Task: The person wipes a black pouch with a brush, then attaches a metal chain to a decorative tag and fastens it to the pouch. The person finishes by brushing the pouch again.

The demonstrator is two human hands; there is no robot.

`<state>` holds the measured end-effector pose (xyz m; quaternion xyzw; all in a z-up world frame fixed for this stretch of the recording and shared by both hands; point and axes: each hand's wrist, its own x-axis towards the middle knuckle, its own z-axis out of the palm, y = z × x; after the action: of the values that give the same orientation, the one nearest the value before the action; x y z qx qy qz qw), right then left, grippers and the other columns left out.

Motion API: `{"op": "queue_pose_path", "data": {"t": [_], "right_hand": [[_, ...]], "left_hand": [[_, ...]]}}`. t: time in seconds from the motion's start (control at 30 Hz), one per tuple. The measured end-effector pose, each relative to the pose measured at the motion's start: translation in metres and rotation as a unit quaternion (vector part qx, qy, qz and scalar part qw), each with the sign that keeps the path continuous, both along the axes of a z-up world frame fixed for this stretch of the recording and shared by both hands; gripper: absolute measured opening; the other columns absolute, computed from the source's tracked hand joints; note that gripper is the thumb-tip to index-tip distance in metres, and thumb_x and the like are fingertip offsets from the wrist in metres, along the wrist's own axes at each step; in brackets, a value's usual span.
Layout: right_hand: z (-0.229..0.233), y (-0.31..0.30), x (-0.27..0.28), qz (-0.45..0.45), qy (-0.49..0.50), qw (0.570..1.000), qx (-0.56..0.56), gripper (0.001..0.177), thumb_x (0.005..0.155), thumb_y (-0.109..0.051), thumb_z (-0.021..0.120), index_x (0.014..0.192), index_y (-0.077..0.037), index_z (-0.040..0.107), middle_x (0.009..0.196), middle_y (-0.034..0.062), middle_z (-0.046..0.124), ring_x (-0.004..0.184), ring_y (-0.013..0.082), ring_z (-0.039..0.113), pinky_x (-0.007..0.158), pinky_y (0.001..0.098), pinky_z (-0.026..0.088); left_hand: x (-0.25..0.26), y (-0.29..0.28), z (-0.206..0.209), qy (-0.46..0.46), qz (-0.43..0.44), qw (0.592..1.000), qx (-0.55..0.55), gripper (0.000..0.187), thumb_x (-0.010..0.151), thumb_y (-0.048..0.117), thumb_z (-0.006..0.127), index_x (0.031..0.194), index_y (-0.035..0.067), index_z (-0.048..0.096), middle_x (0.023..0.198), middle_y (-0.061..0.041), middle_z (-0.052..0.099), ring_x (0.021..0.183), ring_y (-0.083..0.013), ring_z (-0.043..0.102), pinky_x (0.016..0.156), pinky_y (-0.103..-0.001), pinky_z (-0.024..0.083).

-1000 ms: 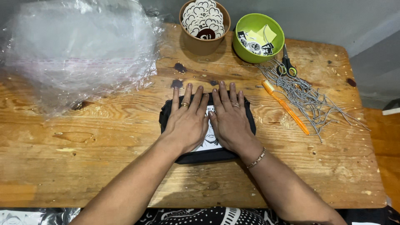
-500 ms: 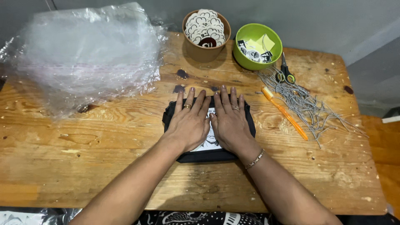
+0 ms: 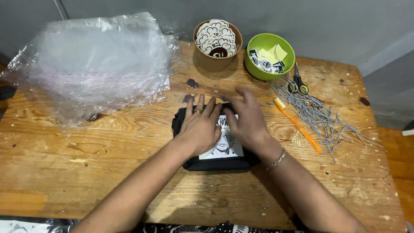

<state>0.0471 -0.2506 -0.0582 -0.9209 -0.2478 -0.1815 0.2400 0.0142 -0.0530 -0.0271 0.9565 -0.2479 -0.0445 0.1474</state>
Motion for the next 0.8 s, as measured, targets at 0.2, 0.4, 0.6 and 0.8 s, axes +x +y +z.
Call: {"op": "queue_pose_path", "data": {"t": [0.2,0.4,0.6,0.8], "right_hand": [[0.057,-0.004,0.075,-0.04,-0.156,0.986,0.047,0.012,0.093,-0.015,0.079,0.104,-0.02,0.078,0.095,0.0006,0.049,0.087,0.0258,0.064,0.072,0.038,0.052],[0.131,0.041,0.087,-0.135,0.147,0.979,0.037,0.032,0.099,-0.02,0.066,0.128,-0.005,0.065,0.115,0.0078,0.05,0.096,0.0234,0.055,0.077,0.0367,0.053],[0.084,0.03,0.127,-0.138,0.089,0.986,0.031,0.016,0.089,-0.021,0.08,0.104,-0.022,0.075,0.108,0.0041,0.053,0.105,0.0345,0.065,0.089,0.0507,0.052],[0.1,0.041,0.128,-0.125,0.097,0.987,0.022,0.041,0.085,-0.028,0.083,0.121,-0.016,0.067,0.112,0.0116,0.053,0.109,0.0437,0.065,0.093,0.0573,0.052]], "left_hand": [[0.046,-0.007,-0.006,-0.071,0.064,0.963,-0.252,0.043,0.081,0.024,0.07,0.12,0.005,0.071,0.112,-0.017,0.068,0.113,-0.0453,0.064,0.097,-0.053,0.05],[0.072,-0.005,0.047,0.054,0.256,0.795,-0.547,0.021,0.091,0.013,0.066,0.111,0.009,0.073,0.113,-0.007,0.077,0.105,-0.0198,0.073,0.098,-0.033,0.06],[0.104,-0.005,-0.034,0.163,0.259,0.598,-0.74,0.024,0.093,0.023,0.074,0.111,0.008,0.069,0.096,-0.007,0.078,0.084,-0.0168,0.076,0.065,-0.029,0.064],[0.102,-0.011,-0.039,0.155,0.245,0.599,-0.747,0.023,0.09,0.019,0.077,0.108,0.007,0.071,0.09,-0.009,0.077,0.078,-0.0165,0.075,0.066,-0.028,0.064]]}}
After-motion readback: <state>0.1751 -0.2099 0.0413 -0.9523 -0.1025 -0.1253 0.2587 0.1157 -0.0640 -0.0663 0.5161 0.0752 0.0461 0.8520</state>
